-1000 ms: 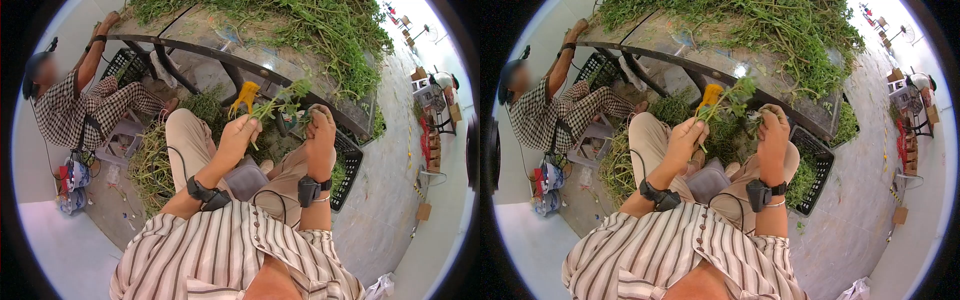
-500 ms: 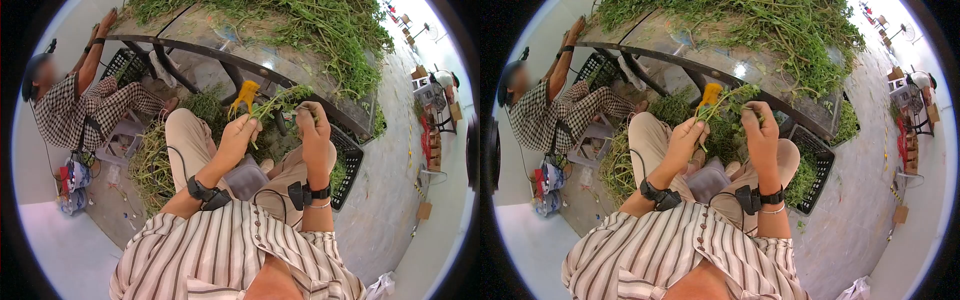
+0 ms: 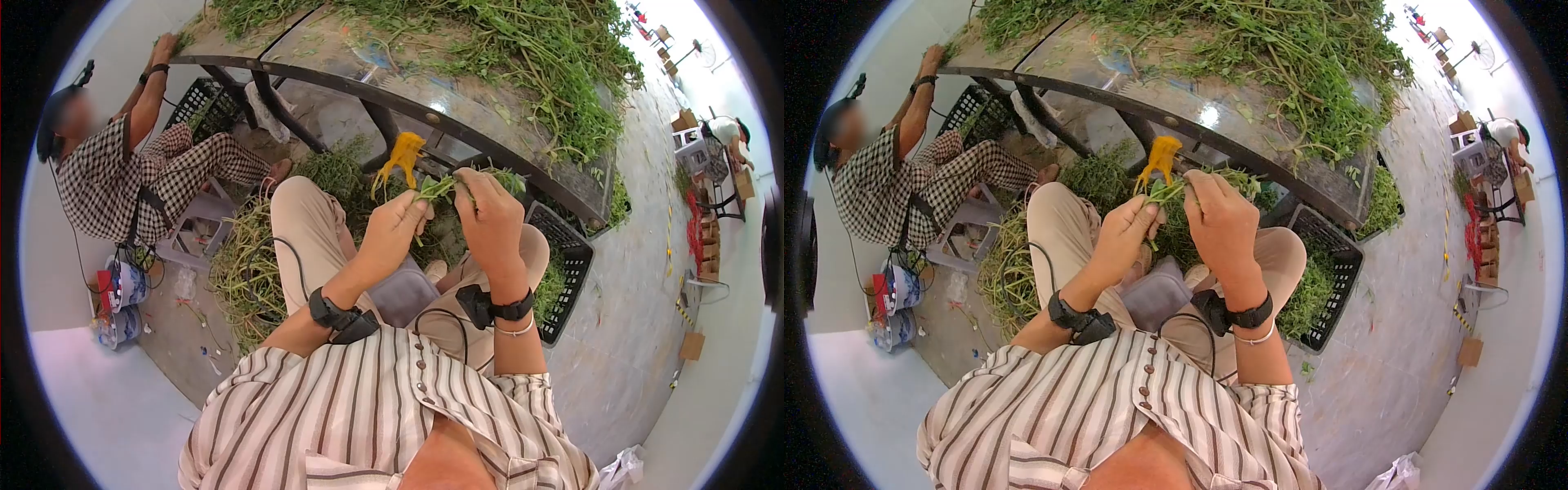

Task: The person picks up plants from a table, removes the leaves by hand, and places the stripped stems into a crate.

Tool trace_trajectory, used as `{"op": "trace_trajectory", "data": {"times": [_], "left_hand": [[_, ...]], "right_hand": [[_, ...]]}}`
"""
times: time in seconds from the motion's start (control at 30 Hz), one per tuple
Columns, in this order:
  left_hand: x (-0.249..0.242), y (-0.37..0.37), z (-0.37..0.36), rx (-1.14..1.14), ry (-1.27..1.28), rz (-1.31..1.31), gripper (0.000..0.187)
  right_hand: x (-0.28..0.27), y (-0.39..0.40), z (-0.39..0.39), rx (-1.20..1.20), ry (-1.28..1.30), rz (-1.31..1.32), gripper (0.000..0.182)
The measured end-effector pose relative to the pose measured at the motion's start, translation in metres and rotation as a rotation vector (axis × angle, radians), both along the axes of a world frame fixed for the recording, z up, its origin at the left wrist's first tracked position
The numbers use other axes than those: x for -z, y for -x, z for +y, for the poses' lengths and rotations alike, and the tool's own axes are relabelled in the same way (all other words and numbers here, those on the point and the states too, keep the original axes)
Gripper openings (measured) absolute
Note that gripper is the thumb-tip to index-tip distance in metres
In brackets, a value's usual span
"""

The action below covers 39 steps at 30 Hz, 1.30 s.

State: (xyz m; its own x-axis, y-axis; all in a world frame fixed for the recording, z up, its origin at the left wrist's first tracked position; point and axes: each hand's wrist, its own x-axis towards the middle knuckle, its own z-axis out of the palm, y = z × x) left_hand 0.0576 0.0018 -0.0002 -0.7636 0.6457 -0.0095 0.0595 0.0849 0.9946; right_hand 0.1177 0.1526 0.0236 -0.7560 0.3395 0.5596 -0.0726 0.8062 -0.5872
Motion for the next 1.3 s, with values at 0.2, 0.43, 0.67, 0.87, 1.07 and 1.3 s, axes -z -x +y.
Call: {"op": "trace_trajectory", "data": {"times": [0.2,0.43,0.67,0.87,1.07,1.3], "left_hand": [[-0.001,0.000,-0.001,-0.007,0.003,-0.001,0.029],[0.001,0.000,-0.001,-0.002,0.032,0.011,0.029],[-0.001,-0.001,-0.001,-0.005,0.040,0.011,0.030],[0.001,-0.002,0.003,0.010,0.025,0.008,0.030],[0.002,-0.002,-0.001,-0.009,0.041,-0.007,0.031],[0.017,0.005,-0.003,-0.070,-0.053,-0.041,0.030]], "right_hand": [[0.003,-0.003,0.003,0.035,-0.030,-0.017,0.020],[0.006,-0.005,0.007,0.058,0.004,-0.009,0.021],[0.012,-0.005,0.009,0.049,-0.012,0.002,0.019],[0.012,-0.005,0.005,0.074,0.161,-0.001,0.015],[0.004,-0.011,0.024,0.188,0.575,0.032,0.012],[-0.017,-0.025,0.035,0.029,1.354,0.238,0.011]]}}
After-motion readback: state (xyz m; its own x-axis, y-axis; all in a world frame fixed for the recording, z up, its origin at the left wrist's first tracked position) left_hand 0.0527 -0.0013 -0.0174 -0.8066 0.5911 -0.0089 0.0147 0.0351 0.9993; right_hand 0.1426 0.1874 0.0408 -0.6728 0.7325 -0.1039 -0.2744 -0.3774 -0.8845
